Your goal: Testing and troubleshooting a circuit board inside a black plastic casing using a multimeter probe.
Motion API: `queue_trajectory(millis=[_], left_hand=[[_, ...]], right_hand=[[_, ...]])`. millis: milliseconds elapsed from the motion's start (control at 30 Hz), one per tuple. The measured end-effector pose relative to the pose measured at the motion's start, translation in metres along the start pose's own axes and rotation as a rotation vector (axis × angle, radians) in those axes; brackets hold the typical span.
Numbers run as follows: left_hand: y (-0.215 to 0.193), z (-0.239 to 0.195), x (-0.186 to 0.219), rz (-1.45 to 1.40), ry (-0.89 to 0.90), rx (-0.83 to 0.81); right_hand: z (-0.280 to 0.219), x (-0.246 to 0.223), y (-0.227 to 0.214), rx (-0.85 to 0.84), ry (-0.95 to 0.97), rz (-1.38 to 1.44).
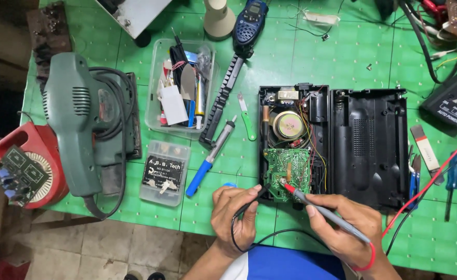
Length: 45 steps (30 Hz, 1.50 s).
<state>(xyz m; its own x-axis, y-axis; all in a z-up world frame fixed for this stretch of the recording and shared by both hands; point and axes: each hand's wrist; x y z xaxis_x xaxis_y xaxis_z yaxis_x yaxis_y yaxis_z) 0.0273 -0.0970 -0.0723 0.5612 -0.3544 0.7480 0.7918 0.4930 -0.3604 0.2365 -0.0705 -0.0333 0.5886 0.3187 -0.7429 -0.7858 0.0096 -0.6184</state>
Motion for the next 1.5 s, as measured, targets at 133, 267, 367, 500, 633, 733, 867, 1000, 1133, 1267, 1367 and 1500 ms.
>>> queue_trajectory(millis=[133,267,367,500,633,733,867,1000,1133,1267,1367,1500], left_hand=[[0.0,0.001,0.0,0.002,-0.004,-0.003],[0.0,0.001,0.001,0.013,0.0,0.005],[0.0,0.0,0.0,0.015,-0.001,0.004],[-0.001,-0.001,0.0,0.028,0.017,-0.01],[-0.001,0.0,0.0,0.021,0.017,-0.022],[-0.001,0.0,0.001,0.031,0.025,-0.022],[-0.002,0.0,0.001,0.064,0.044,-0.027],[-0.002,-0.001,0.001,0.081,0.059,-0.041],[-0.001,-0.001,0.0,0.07,0.041,-0.034],[0.0,-0.002,-0.001,0.067,0.043,-0.023],[0.0,0.0,0.0,0.071,0.048,-0.023],[0.0,0.001,0.001,0.072,0.048,-0.019]], right_hand=[[0.003,-0.003,-0.001,-0.011,0.026,0.009],[0.004,-0.004,-0.002,-0.018,-0.003,0.018],[0.005,-0.003,-0.002,-0.024,-0.019,0.015],[0.005,-0.004,-0.003,-0.029,-0.004,0.012],[0.005,-0.004,-0.003,-0.032,-0.008,0.023],[0.006,-0.004,-0.003,-0.035,-0.015,0.02],[0.007,-0.005,-0.003,-0.039,-0.006,0.029],[0.007,-0.004,-0.003,-0.043,-0.005,0.025],[0.007,-0.004,-0.004,-0.045,-0.016,0.029],[0.006,-0.004,-0.004,-0.037,-0.014,0.025],[0.002,0.002,-0.001,-0.011,-0.027,-0.019],[0.002,0.001,-0.002,0.006,-0.02,-0.028]])
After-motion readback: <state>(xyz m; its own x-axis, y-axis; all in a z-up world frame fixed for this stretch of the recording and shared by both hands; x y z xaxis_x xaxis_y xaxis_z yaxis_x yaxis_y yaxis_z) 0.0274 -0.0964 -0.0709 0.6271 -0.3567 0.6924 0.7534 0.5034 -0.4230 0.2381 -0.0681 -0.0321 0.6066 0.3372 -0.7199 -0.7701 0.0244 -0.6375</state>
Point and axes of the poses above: each hand's wrist, its own z-axis towards the middle knuckle, its own y-axis out of the palm, x = y × z, and after that the axes turned 4 degrees about z, right-handed
